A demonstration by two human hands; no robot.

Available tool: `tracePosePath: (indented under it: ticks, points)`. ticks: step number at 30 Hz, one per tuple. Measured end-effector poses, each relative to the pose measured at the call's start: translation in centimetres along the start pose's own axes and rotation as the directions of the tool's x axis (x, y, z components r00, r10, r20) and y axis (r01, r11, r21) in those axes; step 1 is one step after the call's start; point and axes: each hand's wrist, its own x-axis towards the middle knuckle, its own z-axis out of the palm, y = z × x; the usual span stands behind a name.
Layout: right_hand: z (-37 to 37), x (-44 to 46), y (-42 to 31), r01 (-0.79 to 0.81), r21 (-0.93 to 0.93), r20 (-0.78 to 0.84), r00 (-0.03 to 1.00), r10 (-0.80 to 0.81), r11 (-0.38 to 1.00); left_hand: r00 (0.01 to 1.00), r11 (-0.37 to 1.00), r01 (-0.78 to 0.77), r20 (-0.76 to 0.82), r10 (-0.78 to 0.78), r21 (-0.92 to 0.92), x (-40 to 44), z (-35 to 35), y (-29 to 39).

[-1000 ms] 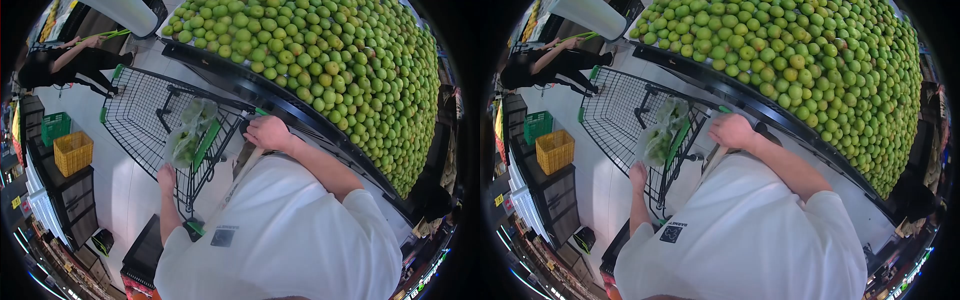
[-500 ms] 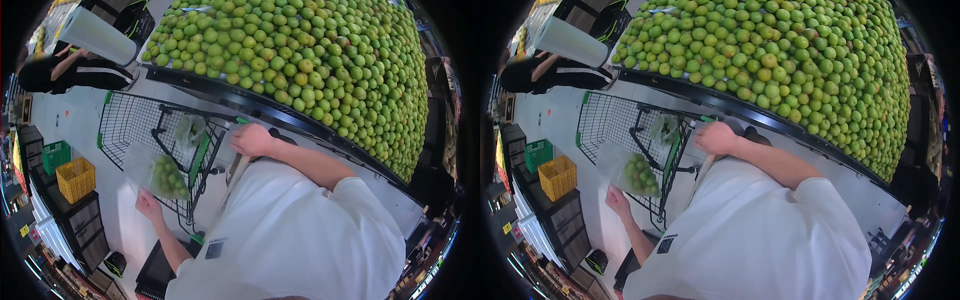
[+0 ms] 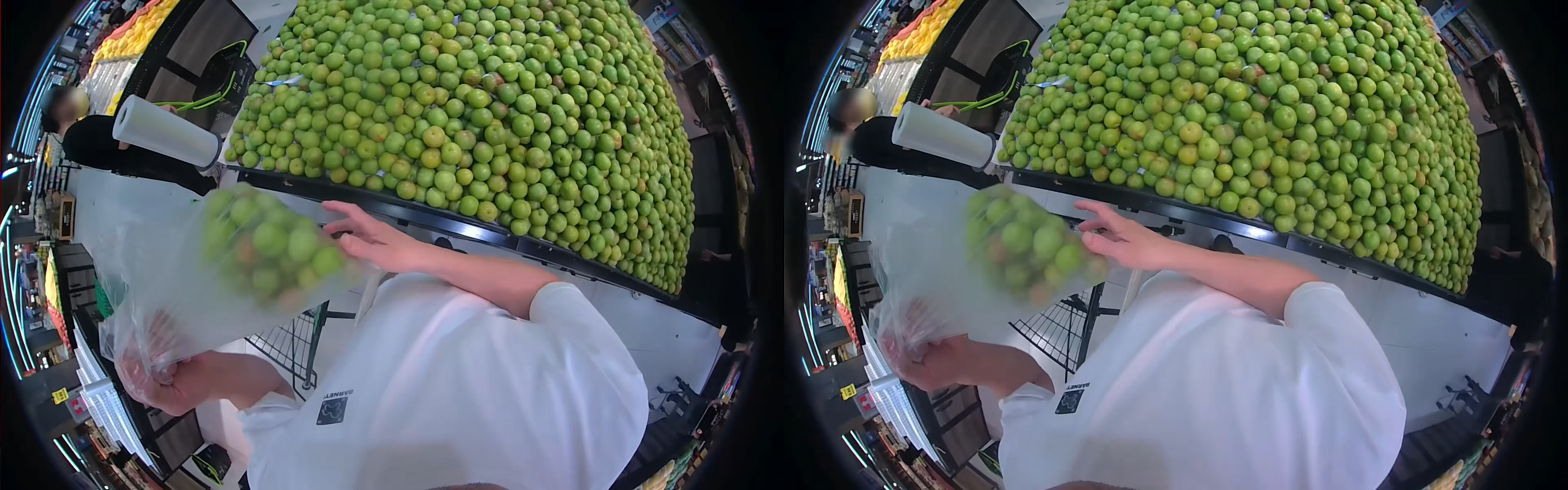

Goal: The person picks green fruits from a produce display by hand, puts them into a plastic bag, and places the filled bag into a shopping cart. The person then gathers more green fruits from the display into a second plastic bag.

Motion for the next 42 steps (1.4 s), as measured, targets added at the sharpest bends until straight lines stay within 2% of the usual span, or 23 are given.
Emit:
tracePosePath:
  ticks: [1, 2, 4, 5, 7, 11, 12, 15, 17, 19, 20, 22, 23, 25, 26, 28, 29, 31, 33, 34, 36, 40, 42]
  points:
    - [-0.5, -1.1, -0.8, 0.011, -0.001, 0.003, 1.0, -0.011, 1.0, 0.98, 0.948, 0.191, 0.0, -0.197, -0.256, -0.4, 3.2, 0.5]
    - [-0.9, -2.2, -1.4, 0.089, 0.15, -0.036, 0.996, -0.085, 0.985, 0.982, 0.948, 0.184, 0.005, -0.189, -0.259, -0.9, 5.4, 0.4]
    - [-1.9, -4.9, -2.6, 0.151, 0.339, -0.109, 0.987, -0.121, 0.928, 0.883, 0.65, 0.438, 0.431, -0.184, -0.621, -2.2, 9.4, 0.1]
    - [-2.3, -6.5, -3.6, 0.163, 0.337, -0.114, 0.985, -0.132, 0.927, 0.851, 0.644, 0.485, 0.49, -0.191, -0.591, -2.9, 11.1, 0.2]
    - [-2.9, -10.0, -5.0, 0.161, 0.569, -0.237, 0.971, -0.027, 0.806, 0.841, 0.739, 0.483, 0.485, -0.241, -0.469, -5.0, 14.5, 0.4]
    - [-5.8, -14.9, -3.1, 0.222, 0.476, -0.414, 0.91, -0.006, 0.851, 0.792, 0.869, 0.466, 0.516, -0.325, -0.168, -8.0, 19.3, 1.7]
    - [-5.8, -16.0, -5.3, 0.243, 0.574, -0.388, 0.922, -0.001, 0.782, 0.778, 0.881, 0.461, 0.525, -0.344, -0.106, -8.7, 20.3, 1.8]
    - [-7.7, -17.2, -5.4, 0.265, 0.571, -0.423, 0.906, 0.001, 0.777, 0.741, 0.9, 0.436, 0.556, -0.375, 0.026, -10.9, 23.4, 1.7]
    - [-8.3, -17.0, -6.8, 0.303, 0.599, -0.441, 0.898, -0.01, 0.741, 0.727, 0.896, 0.441, 0.568, -0.385, 0.043, -11.5, 25.2, 1.9]
    - [-9.9, -16.3, -7.7, 0.339, 0.641, -0.438, 0.898, -0.034, 0.689, 0.584, 0.841, 0.54, 0.702, -0.407, 0.039, -11.2, 27.3, 2.0]
    - [-11.0, -15.8, -7.9, 0.342, 0.644, -0.44, 0.898, -0.035, 0.684, 0.58, 0.842, 0.538, 0.706, -0.407, 0.043, -11.1, 28.3, 1.4]
    - [-13.3, -14.8, -8.0, 0.335, 0.599, -0.413, 0.907, -0.078, 0.727, 0.567, 0.785, 0.584, 0.795, -0.214, -0.206, -10.6, 30.1, -0.6]
    - [-14.1, -14.6, -8.3, 0.341, 0.609, -0.423, 0.903, -0.07, 0.716, 0.551, 0.781, 0.595, 0.804, -0.223, -0.191, -10.3, 31.1, -1.7]
    - [-14.9, -14.6, -9.3, 0.318, 0.48, -0.567, 0.824, 0.013, 0.818, 0.683, 0.853, 0.502, 0.669, -0.292, -0.141, -9.6, 32.9, -4.2]
    - [-15.4, -14.7, -8.7, 0.323, 0.487, -0.58, 0.814, 0.024, 0.812, 0.668, 0.845, 0.518, 0.68, -0.303, -0.133, -9.3, 33.9, -5.2]
    - [-16.5, -15.7, -7.2, 0.445, 0.172, -0.725, 0.661, -0.193, 0.879, 0.692, 0.809, 0.57, 0.617, -0.375, -0.147, -8.9, 35.6, -7.1]
    - [-16.2, -16.6, -5.9, 0.441, 0.173, -0.735, 0.653, -0.183, 0.881, 0.682, 0.799, 0.583, 0.621, -0.385, -0.145, -9.0, 36.0, -7.8]
    - [-14.8, -18.7, -2.7, -0.001, -0.356, -0.866, 0.376, -0.33, 0.934, 0.726, 0.857, 0.508, 0.578, -0.372, -0.086, -9.2, 36.9, -9.3]
    - [-12.5, -20.4, -0.9, -0.279, -0.552, -0.819, 0.359, -0.447, 0.786, 0.72, 0.835, 0.539, 0.578, -0.385, -0.115, -9.8, 37.8, -10.7]
    - [-11.4, -20.7, -0.2, -0.286, -0.551, -0.82, 0.358, -0.446, 0.784, 0.73, 0.845, 0.526, 0.562, -0.389, -0.099, -10.2, 38.1, -11.3]
    - [-9.7, -21.0, 1.0, -0.513, -0.634, -0.774, 0.428, -0.467, 0.579, 0.73, 0.858, 0.512, 0.55, -0.405, -0.049, -11.1, 38.2, -12.2]
    - [-9.5, -20.1, 3.1, -0.581, -0.599, -0.799, 0.399, -0.449, 0.551, 0.611, 0.774, 0.62, 0.698, -0.373, -0.128, -12.2, 37.0, -14.7]
    - [-9.6, -19.8, 3.8, -0.579, -0.616, -0.785, 0.389, -0.482, 0.535, 0.595, 0.808, 0.577, 0.739, -0.316, -0.118, -13.7, 36.6, -14.1]
